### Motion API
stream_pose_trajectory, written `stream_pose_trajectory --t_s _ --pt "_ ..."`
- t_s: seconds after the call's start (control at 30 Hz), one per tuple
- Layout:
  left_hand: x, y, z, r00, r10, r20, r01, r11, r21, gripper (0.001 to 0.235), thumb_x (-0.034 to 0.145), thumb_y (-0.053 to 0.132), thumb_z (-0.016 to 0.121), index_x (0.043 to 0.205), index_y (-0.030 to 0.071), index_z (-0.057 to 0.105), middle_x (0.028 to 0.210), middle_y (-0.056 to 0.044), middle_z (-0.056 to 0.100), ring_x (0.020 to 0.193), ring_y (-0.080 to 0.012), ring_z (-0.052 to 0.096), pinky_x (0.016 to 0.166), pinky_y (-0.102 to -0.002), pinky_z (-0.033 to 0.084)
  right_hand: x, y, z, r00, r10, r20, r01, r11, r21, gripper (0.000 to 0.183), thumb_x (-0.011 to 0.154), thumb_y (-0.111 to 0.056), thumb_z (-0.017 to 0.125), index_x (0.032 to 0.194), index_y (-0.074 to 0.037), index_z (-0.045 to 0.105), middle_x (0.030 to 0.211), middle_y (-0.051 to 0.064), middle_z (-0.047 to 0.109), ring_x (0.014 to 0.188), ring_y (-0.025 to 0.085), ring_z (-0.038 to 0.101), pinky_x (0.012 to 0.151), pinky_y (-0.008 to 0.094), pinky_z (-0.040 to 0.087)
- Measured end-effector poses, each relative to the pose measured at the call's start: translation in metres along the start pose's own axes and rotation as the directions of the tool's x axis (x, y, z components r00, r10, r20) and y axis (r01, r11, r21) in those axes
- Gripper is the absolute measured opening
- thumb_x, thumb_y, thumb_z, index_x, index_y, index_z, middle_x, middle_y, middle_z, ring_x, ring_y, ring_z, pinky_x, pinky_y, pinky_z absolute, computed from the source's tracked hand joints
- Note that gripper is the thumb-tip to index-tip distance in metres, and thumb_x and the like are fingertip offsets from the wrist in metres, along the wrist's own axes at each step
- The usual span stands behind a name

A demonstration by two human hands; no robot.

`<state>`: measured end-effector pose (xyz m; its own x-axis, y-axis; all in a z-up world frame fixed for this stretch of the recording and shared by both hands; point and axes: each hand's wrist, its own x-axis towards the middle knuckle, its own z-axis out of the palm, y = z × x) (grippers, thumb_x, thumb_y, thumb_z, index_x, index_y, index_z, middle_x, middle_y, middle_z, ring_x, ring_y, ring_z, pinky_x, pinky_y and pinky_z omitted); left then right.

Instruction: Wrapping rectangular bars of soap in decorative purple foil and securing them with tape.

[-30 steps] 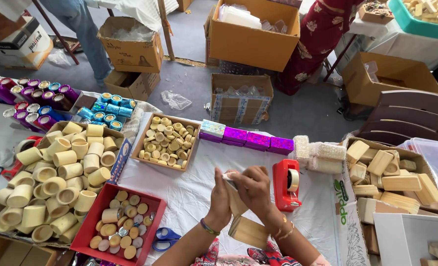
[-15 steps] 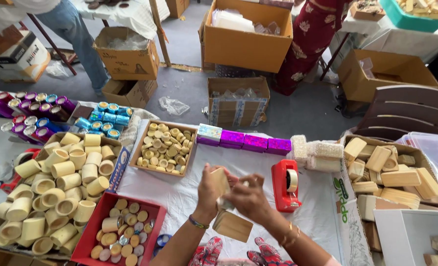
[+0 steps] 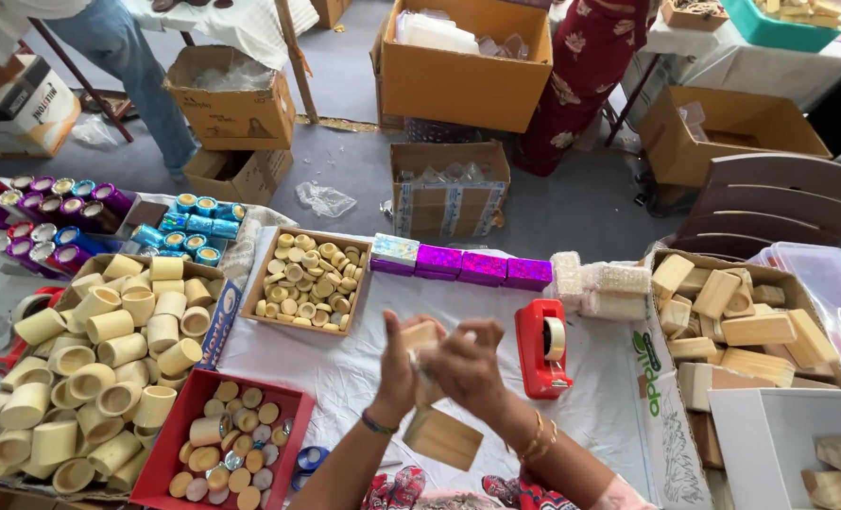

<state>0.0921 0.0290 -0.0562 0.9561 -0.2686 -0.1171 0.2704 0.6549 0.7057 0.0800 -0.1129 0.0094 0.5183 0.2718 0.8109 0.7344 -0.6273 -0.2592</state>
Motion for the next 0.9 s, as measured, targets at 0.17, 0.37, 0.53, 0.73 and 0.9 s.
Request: stream_pose_trajectory --t_s 0.17,0.37,0.53,0.73,0.9 --pt "0.006 -0.007 -0.006 0.998 0.022 0.058 -0.022 1.0 0.008 0.082 0.097 0.08 0.025 0.105 0.006 0.061 0.088 -0.002 0.063 0.081 -0.011 0.062 0.072 -0.025 0.053 0.012 -0.005 -0.004 0.997 -0.036 0.069 0.036 0.999 0.007 0.012 0.08 -0.025 0.08 0.092 -0.025 0.076 0.083 -0.008 0.064 0.098 0.023 0.053 0.091 0.044 0.03" --pt "0.006 0.014 0.005 1.0 0.01 0.018 -0.009 0.999 -0.037 0.08 0.09 0.078 0.028 0.11 0.007 0.06 0.095 -0.003 0.068 0.087 -0.0119 0.067 0.08 -0.026 0.057 -0.004 -0.007 0.003 0.999 -0.022 0.032 0.024 0.999 -0.038 0.013 0.082 -0.02 0.076 0.095 -0.022 0.076 0.101 -0.007 0.075 0.102 0.024 0.053 0.096 0.042 0.031" --pt "0.0 -0.001 0.0 0.985 0.1 0.14 -0.105 0.994 0.028 0.084 0.096 0.08 0.029 0.112 0.004 0.059 0.095 -0.003 0.064 0.088 -0.0108 0.062 0.077 -0.025 0.053 0.001 -0.012 -0.002 0.995 0.094 0.022 -0.094 0.996 0.007 0.016 0.077 -0.021 0.078 0.093 -0.02 0.075 0.097 -0.005 0.073 0.104 0.025 0.054 0.095 0.043 0.031" --pt "0.001 0.026 0.006 0.969 0.145 0.199 -0.123 0.985 -0.121 0.083 0.091 0.083 0.024 0.099 0.008 0.059 0.081 -0.006 0.067 0.074 -0.0158 0.068 0.069 -0.029 0.058 0.0 -0.004 -0.008 0.972 -0.074 0.221 0.031 0.981 0.194 0.017 0.081 -0.018 0.075 0.097 -0.022 0.078 0.097 -0.007 0.073 0.105 0.022 0.055 0.098 0.045 0.032" --pt "0.002 0.01 0.006 0.982 0.189 0.015 -0.19 0.978 0.084 0.08 0.105 0.075 0.035 0.1 0.0 0.061 0.089 -0.007 0.062 0.082 -0.016 0.06 0.073 -0.03 0.05 0.006 -0.006 -0.007 0.999 -0.019 -0.042 0.013 0.99 -0.137 0.01 0.085 -0.023 0.075 0.096 -0.022 0.076 0.097 -0.009 0.073 0.101 0.021 0.052 0.095 0.045 0.029"
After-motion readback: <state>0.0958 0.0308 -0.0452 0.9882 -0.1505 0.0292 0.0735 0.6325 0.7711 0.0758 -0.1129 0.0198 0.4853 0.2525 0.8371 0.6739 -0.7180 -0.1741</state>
